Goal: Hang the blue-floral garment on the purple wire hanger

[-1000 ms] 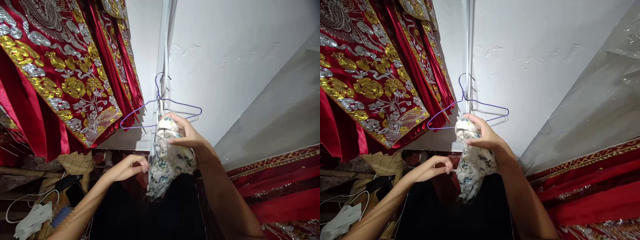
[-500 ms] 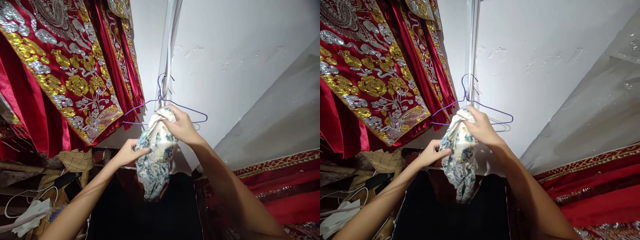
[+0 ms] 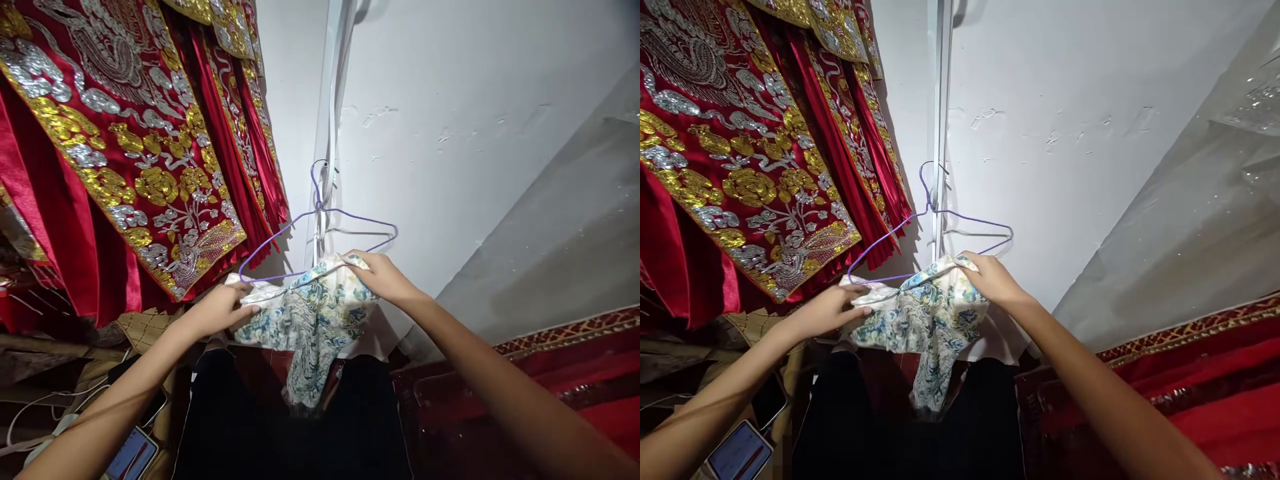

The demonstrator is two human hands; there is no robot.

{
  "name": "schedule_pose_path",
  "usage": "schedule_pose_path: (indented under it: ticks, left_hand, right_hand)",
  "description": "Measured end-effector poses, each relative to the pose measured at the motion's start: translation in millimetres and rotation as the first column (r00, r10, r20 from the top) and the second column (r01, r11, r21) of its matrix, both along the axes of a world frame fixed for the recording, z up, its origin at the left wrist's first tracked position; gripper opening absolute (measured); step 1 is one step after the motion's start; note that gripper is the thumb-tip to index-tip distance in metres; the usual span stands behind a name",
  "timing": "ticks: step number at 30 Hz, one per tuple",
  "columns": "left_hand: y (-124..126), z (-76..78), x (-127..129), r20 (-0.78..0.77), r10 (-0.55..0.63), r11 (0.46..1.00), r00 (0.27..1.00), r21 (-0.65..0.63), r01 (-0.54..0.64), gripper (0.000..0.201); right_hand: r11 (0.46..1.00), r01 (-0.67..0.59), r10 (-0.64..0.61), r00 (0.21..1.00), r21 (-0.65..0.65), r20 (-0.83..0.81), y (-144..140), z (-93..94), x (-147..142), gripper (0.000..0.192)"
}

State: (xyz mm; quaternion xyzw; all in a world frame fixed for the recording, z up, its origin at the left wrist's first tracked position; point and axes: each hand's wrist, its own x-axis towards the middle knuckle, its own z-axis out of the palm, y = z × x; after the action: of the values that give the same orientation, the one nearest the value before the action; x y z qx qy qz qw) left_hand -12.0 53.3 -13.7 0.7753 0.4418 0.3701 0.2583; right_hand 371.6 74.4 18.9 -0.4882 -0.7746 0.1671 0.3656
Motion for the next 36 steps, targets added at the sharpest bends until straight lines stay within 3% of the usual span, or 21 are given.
schedule_pose_path:
  ticks: [3, 5, 8, 11, 14, 16, 19, 23, 26, 28, 30, 31, 33, 36]
  left_hand:
    - [-1, 13.9, -1, -0.262, -0.039, 0.992, 0.964, 0.106, 0.069, 0.022]
    - [-4, 19.8, -4, -0.341, -0.006, 0.987, 0.940, 0.152, 0.061, 0.025]
    - [-10, 30.9, -4, -0.317, 0.042, 0.965, 0.947, 0.260, 0.044, 0.025]
    - [-12, 52.8, 5, -0.241, 0.067, 0.924, 0.968, 0.380, 0.030, 0.019]
    - [-3, 78.6, 18, -0.218, 0.122, 0.898, 0.968, 0.440, -0.014, 0.012]
    - [7, 90.0, 27, -0.212, 0.154, 0.890, 0.965, 0.454, -0.043, 0.022]
    - [23, 93.2, 45, -0.178, 0.165, 0.866, 0.970, 0.498, -0.056, 0.041]
    - [44, 84.5, 68, -0.173, 0.167, 0.833, 0.971, 0.551, -0.045, 0.035]
    - [60, 81.9, 70, -0.190, 0.185, 0.839, 0.964, 0.541, -0.054, 0.030]
    - [68, 83.9, 66, -0.231, 0.182, 0.850, 0.956, 0.526, -0.035, 0.028]
    - [72, 88.1, 60, -0.266, 0.168, 0.856, 0.949, 0.516, -0.007, 0.027]
    - [72, 90.7, 58, -0.282, 0.151, 0.860, 0.947, 0.511, 0.015, 0.025]
    - [71, 95.7, 56, -0.304, 0.115, 0.861, 0.946, 0.505, 0.057, 0.023]
    - [68, 100.0, 56, -0.253, 0.097, 0.838, 0.963, 0.543, 0.058, 0.020]
  right_hand:
    - [0.998, 0.057, -0.058, 0.998, 0.040, 0.029, -6, 6.0, 7, 0.014]
    - [0.996, 0.071, -0.074, 0.996, 0.047, 0.049, -6, 6.6, 7, 0.014]
    - [0.996, 0.078, -0.081, 0.994, 0.041, 0.077, -8, 4.7, -2, 0.016]
    - [0.998, 0.047, -0.046, 0.999, -0.036, 0.025, -18, 4.0, -22, 0.021]
    - [0.995, -0.007, -0.001, 0.996, -0.095, -0.092, -34, 7.1, -44, 0.024]
    - [0.994, -0.036, 0.023, 0.991, -0.101, -0.133, -43, 9.9, -52, 0.026]
    - [0.992, -0.050, 0.031, 0.985, -0.113, -0.168, -45, 11.7, -54, 0.022]
    - [0.993, -0.014, -0.006, 0.986, -0.118, -0.167, -40, 10.6, -49, 0.022]
    - [0.999, 0.035, -0.038, 0.992, -0.028, -0.124, -43, 12.2, -39, 0.034]
    - [0.981, 0.178, -0.166, 0.976, 0.074, -0.138, -48, 14.8, -25, 0.065]
    - [0.913, 0.376, -0.348, 0.920, 0.156, -0.179, -51, 18.2, -3, 0.087]
    - [0.876, 0.451, -0.418, 0.887, 0.171, -0.195, -52, 20.3, 11, 0.086]
    - [0.837, 0.531, -0.500, 0.840, 0.132, -0.209, -53, 26.3, 39, 0.064]
    - [0.889, 0.456, -0.446, 0.845, -0.040, -0.294, -54, 42.5, 69, 0.038]
